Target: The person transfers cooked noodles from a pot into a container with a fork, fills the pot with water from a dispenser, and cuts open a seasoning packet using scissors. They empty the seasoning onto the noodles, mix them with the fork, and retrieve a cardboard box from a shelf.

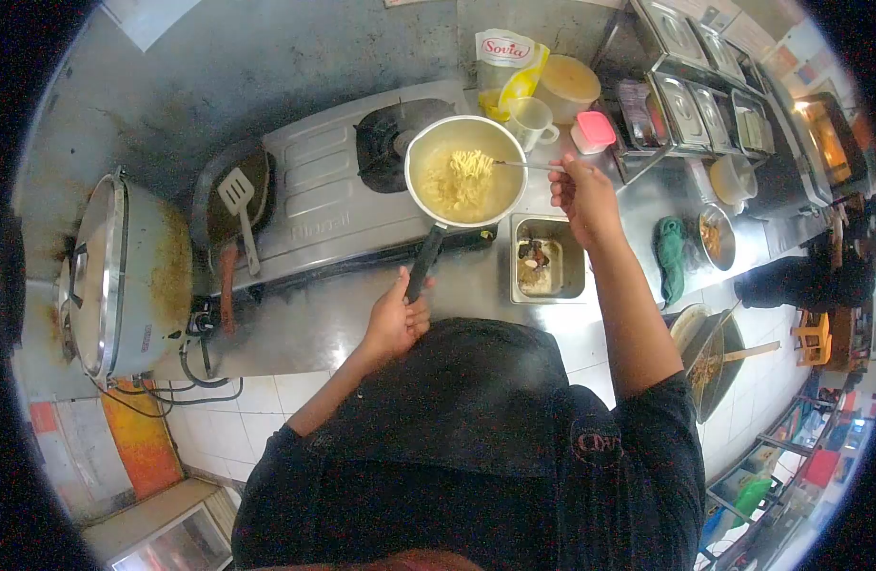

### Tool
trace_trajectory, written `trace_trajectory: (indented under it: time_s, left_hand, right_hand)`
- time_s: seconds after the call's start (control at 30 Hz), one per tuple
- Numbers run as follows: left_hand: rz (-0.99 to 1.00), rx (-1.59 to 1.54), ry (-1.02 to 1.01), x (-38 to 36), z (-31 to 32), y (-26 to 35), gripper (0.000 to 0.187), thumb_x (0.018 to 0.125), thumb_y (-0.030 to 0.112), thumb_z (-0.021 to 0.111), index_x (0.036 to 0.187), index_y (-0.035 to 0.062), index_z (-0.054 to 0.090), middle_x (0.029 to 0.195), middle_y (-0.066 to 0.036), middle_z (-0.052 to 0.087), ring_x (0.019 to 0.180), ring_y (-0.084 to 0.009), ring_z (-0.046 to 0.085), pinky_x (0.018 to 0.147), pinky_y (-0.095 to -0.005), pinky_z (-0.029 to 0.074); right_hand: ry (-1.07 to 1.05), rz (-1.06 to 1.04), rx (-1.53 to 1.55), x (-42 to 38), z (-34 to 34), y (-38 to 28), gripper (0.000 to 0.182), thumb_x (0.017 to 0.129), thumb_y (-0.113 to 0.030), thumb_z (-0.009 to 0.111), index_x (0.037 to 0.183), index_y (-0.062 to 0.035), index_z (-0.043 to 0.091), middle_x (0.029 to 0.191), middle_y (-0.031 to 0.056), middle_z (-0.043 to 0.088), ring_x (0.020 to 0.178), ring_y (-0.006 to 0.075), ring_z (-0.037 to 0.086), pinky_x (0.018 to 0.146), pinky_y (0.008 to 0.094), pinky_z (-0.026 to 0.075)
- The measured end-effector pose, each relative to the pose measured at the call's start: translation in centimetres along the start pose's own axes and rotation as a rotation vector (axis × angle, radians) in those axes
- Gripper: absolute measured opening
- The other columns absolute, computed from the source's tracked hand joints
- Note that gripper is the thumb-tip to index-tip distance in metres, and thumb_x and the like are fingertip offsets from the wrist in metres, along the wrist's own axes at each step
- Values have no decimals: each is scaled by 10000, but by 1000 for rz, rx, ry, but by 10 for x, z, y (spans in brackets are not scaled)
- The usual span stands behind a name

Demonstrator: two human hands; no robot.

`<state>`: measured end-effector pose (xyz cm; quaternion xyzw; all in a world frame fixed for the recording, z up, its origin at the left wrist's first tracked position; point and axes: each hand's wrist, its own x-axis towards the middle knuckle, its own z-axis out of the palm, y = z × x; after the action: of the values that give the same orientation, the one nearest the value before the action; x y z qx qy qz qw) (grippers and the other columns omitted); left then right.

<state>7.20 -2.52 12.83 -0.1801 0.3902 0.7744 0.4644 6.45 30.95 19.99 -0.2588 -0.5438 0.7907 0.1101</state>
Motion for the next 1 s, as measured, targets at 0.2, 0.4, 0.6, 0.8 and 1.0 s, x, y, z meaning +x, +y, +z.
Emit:
trace_trajectory:
  time_s: [0.2,0.4,0.6,0.8,1.0]
  left_hand:
    - [95,136,25,3,1,-5,443,1020,503,410,1014,82,549,630,30,381,495,-55,301,434,-219,253]
    - [-24,254,-31,5,-3,7,421,1012,474,453,957,69,555,613,28,400,464,-64,302,414,-219,247]
    - [-102,158,-83,12,-5,4,377,989,440,527,797,118,491,563,69,332,433,-50,274,393,-229,212]
    - [58,381,12,4,6,-5,370,988,398,552,754,139,430,567,73,311,429,-59,266,402,-250,194]
    - [106,453,14,0,8,-7,355,991,378,557,770,126,439,555,59,329,430,-70,292,410,-263,231]
  right_hand:
    - [-4,-22,15,4,1,11,243,991,-241,545,1027,-7,600,808,41,609,657,113,554,583,246,467]
    - [20,-4,91,1,2,8,226,996,-209,526,1028,5,591,810,45,599,656,112,546,574,241,467]
    - [13,-32,111,-1,-2,-1,217,992,-196,523,1041,6,585,809,50,597,654,119,544,566,243,467]
    - [58,-32,139,-9,0,-13,207,988,-186,524,1048,3,583,804,49,599,650,121,542,569,245,464]
    - [31,-68,118,-21,3,-30,224,990,-197,519,1054,5,593,793,42,597,642,113,533,570,242,453]
